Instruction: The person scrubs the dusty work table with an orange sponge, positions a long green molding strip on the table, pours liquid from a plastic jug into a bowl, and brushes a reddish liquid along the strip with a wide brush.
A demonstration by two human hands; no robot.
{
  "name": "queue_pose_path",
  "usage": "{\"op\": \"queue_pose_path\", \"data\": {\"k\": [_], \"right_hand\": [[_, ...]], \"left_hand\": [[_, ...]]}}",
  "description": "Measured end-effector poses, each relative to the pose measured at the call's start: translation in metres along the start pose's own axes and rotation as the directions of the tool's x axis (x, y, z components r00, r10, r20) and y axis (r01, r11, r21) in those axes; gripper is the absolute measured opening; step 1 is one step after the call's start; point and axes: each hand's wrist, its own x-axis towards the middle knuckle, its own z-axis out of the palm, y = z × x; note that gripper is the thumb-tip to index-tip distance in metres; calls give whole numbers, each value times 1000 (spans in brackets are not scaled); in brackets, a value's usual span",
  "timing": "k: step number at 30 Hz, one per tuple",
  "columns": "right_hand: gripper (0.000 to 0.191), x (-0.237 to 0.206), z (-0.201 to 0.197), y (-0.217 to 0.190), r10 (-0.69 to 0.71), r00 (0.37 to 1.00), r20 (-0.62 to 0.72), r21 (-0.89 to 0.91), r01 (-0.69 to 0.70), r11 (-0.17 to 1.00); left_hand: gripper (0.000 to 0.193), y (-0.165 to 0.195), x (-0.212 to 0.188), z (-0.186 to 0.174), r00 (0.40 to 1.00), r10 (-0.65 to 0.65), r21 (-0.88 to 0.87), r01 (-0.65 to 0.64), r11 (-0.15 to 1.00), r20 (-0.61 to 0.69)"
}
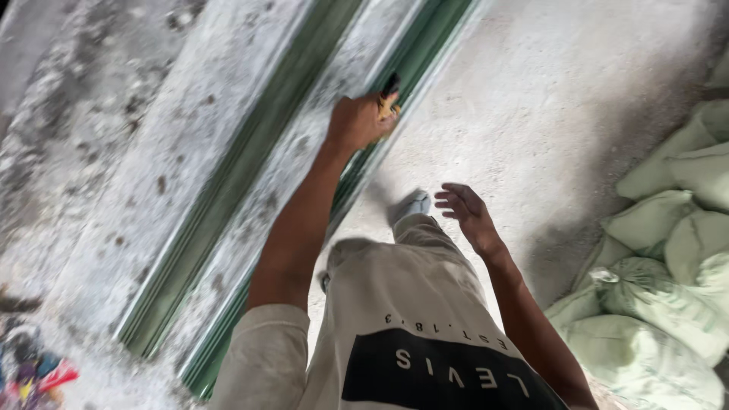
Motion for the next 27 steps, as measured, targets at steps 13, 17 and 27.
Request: {"op": "queue_pose_path", "data": {"k": [13, 17, 27], "right_hand": [[31, 247, -214, -95, -126, 989, 83, -342, 147, 928], [30, 332, -275, -121, -114, 990, 88, -388, 139, 911], [35, 491, -437, -226, -63, 998, -20, -337, 53, 940]], "left_hand": [[37, 55, 349, 80, 999, 42, -9, -42, 999, -35], [34, 81, 472, 107, 999, 8, 1, -8, 1000, -51], [27, 133, 719, 148, 972, 164, 23, -162, 986, -171]]}}
